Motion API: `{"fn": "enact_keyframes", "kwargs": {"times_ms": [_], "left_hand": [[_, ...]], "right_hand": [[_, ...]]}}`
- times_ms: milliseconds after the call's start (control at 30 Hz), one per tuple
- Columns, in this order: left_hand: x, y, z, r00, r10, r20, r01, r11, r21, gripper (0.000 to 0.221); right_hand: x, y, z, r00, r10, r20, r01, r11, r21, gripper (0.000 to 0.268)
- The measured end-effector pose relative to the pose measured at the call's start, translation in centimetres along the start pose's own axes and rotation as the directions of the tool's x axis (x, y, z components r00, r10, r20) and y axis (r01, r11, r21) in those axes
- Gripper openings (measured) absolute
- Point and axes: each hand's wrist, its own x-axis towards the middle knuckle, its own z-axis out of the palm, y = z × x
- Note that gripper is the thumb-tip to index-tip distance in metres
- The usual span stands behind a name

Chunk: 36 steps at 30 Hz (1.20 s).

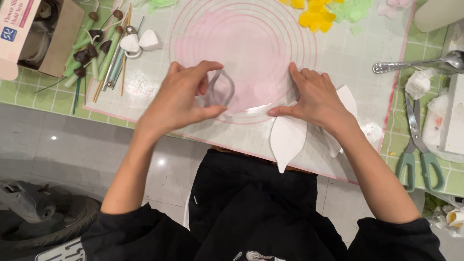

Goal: Preparing and shaping wax petals for a flower candle using a cutter and a ball stylus tool.

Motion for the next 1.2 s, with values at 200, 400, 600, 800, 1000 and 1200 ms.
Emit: {"fn": "enact_keyframes", "kwargs": {"times_ms": [200,400,600,800,1000,1200], "left_hand": [[-0.6,-2.8,0.0,0.991,-0.102,0.087,0.099,0.994,0.044,0.077],[0.9,-2.2,0.2,0.893,-0.371,0.255,0.357,0.929,0.101,0.079],[2.6,-4.0,0.2,0.953,-0.221,0.208,0.208,0.975,0.082,0.073],[5.9,-3.5,0.8,0.959,-0.211,0.188,0.213,0.977,0.009,0.074],[11.6,-3.4,4.8,0.978,0.000,0.207,0.010,0.999,-0.047,0.071],[14.4,-3.2,7.6,0.964,0.009,0.267,-0.006,1.000,-0.012,0.069]], "right_hand": [[0.0,-0.3,-0.3,0.998,0.047,0.042,-0.047,0.999,0.002,0.131],[-0.1,-0.2,-0.9,0.999,0.015,0.029,-0.015,1.000,0.019,0.127],[-0.3,-1.0,-2.5,0.994,0.067,0.089,-0.073,0.995,0.068,0.106],[0.1,-0.4,-2.4,0.995,0.086,0.049,-0.092,0.987,0.129,0.096],[0.5,1.2,-1.7,0.989,-0.032,-0.144,0.055,0.986,0.156,0.067],[1.0,1.8,-1.5,0.966,-0.090,-0.243,0.147,0.963,0.226,0.046]]}}
